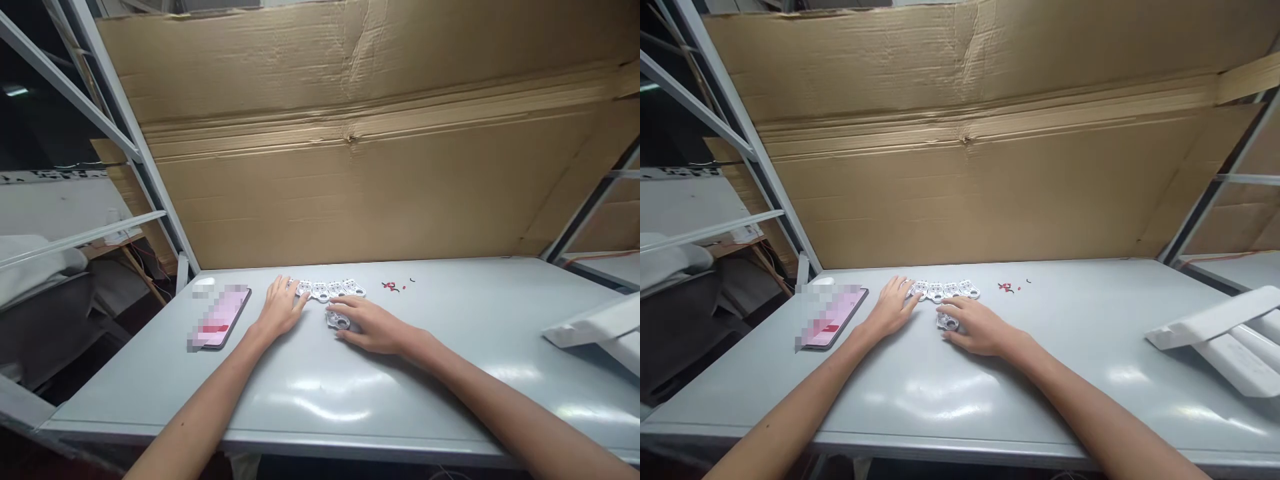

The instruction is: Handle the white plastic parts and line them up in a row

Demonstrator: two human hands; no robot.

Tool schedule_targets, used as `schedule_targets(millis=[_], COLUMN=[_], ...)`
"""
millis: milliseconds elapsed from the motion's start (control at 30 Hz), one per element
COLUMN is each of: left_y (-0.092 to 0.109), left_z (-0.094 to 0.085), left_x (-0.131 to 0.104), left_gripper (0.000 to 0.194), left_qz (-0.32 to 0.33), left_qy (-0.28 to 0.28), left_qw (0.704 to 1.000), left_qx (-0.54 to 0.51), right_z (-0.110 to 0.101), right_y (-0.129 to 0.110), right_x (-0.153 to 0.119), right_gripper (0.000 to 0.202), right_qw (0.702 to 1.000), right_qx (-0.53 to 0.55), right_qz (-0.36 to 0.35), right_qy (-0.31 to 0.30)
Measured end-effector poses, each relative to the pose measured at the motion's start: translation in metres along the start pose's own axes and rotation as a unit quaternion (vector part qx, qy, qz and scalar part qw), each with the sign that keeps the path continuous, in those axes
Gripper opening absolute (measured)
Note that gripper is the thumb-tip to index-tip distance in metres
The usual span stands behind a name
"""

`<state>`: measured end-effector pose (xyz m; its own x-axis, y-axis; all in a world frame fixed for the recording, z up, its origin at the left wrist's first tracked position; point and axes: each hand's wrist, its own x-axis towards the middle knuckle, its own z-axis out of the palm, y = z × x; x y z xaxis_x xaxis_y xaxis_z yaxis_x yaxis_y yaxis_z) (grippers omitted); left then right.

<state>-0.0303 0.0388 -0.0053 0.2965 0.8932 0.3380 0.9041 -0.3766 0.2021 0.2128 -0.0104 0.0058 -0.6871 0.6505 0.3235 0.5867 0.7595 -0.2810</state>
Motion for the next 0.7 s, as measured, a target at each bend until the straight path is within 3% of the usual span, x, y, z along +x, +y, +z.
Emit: schedule_targets(millis=[200, 300, 367, 467, 700], left_y=[0.003, 0.005, 0.007, 0.010, 0.016], left_z=[-0.004, -0.006, -0.007, -0.009, -0.014], left_x=[-0.001, -0.001, -0.002, -0.002, -0.005], left_gripper=[0.049, 0.051, 0.053, 0.054, 0.061], left_qz=[-0.053, -0.052, -0.052, -0.048, -0.056], left_qy=[-0.057, -0.075, -0.086, -0.096, -0.149], left_qw=[0.997, 0.996, 0.995, 0.994, 0.986], left_qx=[0.019, 0.025, 0.027, 0.030, 0.038], right_z=[-0.003, -0.011, -0.016, -0.020, -0.006], right_y=[0.002, 0.015, 0.030, 0.055, 0.088], right_x=[0.000, -0.001, -0.003, -0.006, -0.013], right_gripper=[0.040, 0.041, 0.045, 0.049, 0.055], right_qw=[1.000, 0.998, 0.992, 0.975, 0.973], right_qx=[0.025, 0.027, 0.008, -0.027, -0.025], right_qz=[0.006, 0.021, 0.074, 0.171, 0.218], right_qy=[-0.006, 0.047, 0.103, 0.136, 0.066])
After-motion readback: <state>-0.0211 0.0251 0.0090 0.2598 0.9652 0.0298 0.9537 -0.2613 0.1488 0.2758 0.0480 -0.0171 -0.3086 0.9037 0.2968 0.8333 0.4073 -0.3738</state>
